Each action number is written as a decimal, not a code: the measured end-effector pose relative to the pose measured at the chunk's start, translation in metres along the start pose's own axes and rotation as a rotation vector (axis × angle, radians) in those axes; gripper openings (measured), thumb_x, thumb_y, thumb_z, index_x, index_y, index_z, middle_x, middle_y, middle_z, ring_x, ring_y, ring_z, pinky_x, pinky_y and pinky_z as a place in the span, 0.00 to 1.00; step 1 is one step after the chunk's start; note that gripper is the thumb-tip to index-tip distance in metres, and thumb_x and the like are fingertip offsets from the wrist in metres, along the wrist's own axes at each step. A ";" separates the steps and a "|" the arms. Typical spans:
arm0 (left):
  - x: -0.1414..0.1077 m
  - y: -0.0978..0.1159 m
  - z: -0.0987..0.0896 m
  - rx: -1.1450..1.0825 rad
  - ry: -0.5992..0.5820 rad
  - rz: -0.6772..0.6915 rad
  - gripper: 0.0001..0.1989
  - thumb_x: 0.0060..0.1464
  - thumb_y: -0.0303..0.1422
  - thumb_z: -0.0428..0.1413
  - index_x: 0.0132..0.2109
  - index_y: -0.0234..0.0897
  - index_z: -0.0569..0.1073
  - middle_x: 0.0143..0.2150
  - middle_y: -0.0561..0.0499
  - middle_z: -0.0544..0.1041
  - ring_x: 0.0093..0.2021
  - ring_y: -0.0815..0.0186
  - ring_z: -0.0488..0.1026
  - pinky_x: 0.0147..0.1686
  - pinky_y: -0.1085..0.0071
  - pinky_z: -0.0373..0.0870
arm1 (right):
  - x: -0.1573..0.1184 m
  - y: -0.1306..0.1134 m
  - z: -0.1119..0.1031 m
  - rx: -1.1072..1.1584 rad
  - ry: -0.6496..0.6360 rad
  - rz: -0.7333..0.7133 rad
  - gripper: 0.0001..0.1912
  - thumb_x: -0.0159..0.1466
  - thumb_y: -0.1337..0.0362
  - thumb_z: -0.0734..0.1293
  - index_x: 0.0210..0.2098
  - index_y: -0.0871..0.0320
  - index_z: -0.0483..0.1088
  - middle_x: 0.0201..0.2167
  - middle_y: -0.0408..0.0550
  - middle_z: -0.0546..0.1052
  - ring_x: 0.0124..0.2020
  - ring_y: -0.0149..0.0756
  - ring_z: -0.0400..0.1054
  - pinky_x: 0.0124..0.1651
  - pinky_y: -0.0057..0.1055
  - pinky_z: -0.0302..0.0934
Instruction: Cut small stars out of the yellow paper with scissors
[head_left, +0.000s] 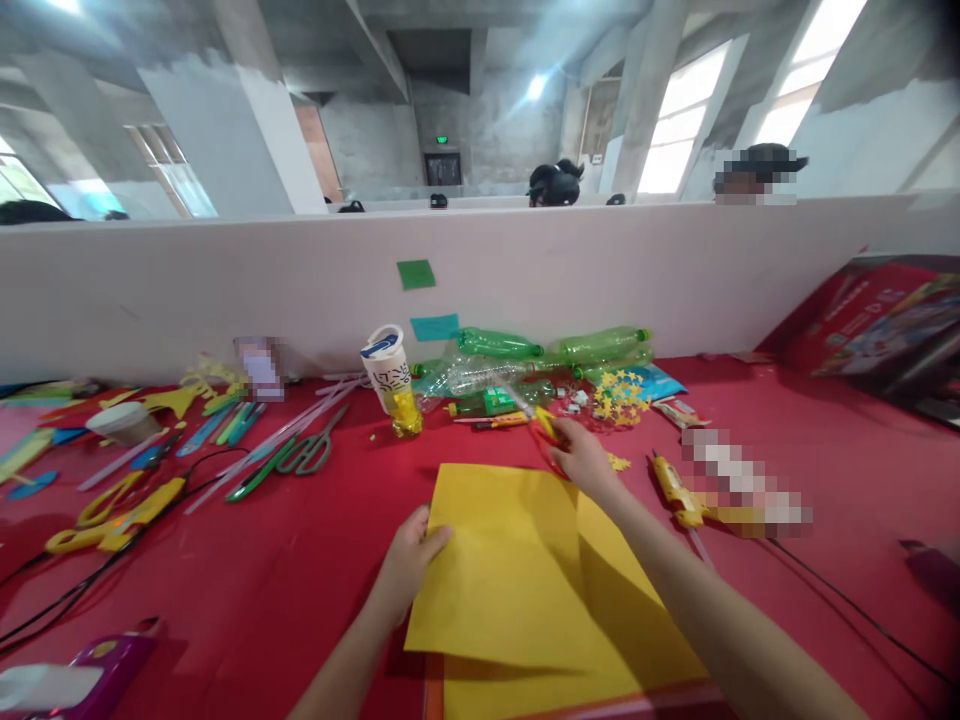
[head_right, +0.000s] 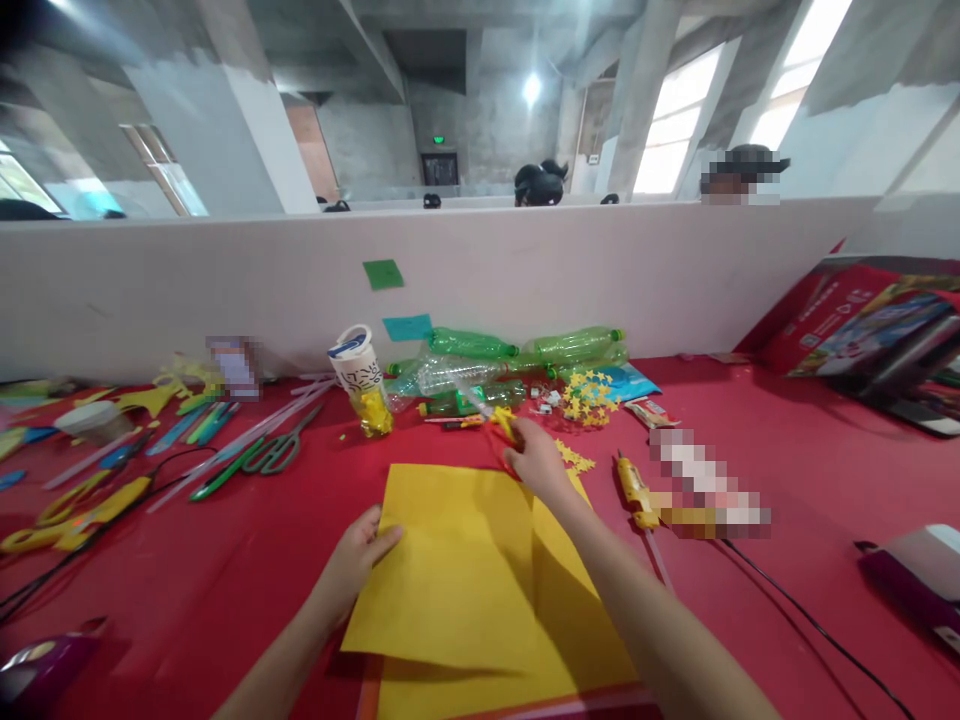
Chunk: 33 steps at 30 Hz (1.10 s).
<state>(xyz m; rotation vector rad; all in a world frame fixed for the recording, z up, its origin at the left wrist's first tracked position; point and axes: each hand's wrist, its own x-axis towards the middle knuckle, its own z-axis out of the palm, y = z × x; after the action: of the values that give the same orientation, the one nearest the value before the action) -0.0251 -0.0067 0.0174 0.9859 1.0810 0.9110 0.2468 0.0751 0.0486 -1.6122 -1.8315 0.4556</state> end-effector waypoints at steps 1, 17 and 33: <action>0.000 0.001 0.000 -0.006 0.019 0.002 0.19 0.50 0.38 0.57 0.47 0.34 0.66 0.42 0.44 0.79 0.40 0.56 0.77 0.38 0.62 0.73 | -0.006 0.001 -0.007 0.072 0.044 0.014 0.18 0.56 0.69 0.60 0.46 0.60 0.62 0.42 0.54 0.73 0.43 0.42 0.68 0.42 0.35 0.62; 0.006 0.013 0.003 -0.236 0.023 0.030 0.20 0.44 0.26 0.59 0.47 0.36 0.68 0.42 0.46 0.80 0.38 0.56 0.78 0.39 0.63 0.72 | -0.048 0.025 0.011 0.296 0.107 0.336 0.18 0.47 0.56 0.70 0.28 0.54 0.56 0.21 0.38 0.63 0.22 0.34 0.59 0.24 0.27 0.48; 0.022 0.021 0.006 -0.294 0.248 0.073 0.18 0.43 0.31 0.63 0.43 0.30 0.76 0.40 0.42 0.81 0.41 0.54 0.77 0.43 0.62 0.72 | -0.066 -0.009 -0.024 0.450 -0.025 0.107 0.17 0.54 0.51 0.68 0.29 0.54 0.58 0.24 0.38 0.63 0.25 0.31 0.58 0.28 0.25 0.55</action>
<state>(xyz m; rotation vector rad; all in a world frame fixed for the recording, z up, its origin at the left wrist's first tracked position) -0.0168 0.0189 0.0327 0.6839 1.0831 1.2373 0.2585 0.0059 0.0557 -1.3962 -1.5245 0.8703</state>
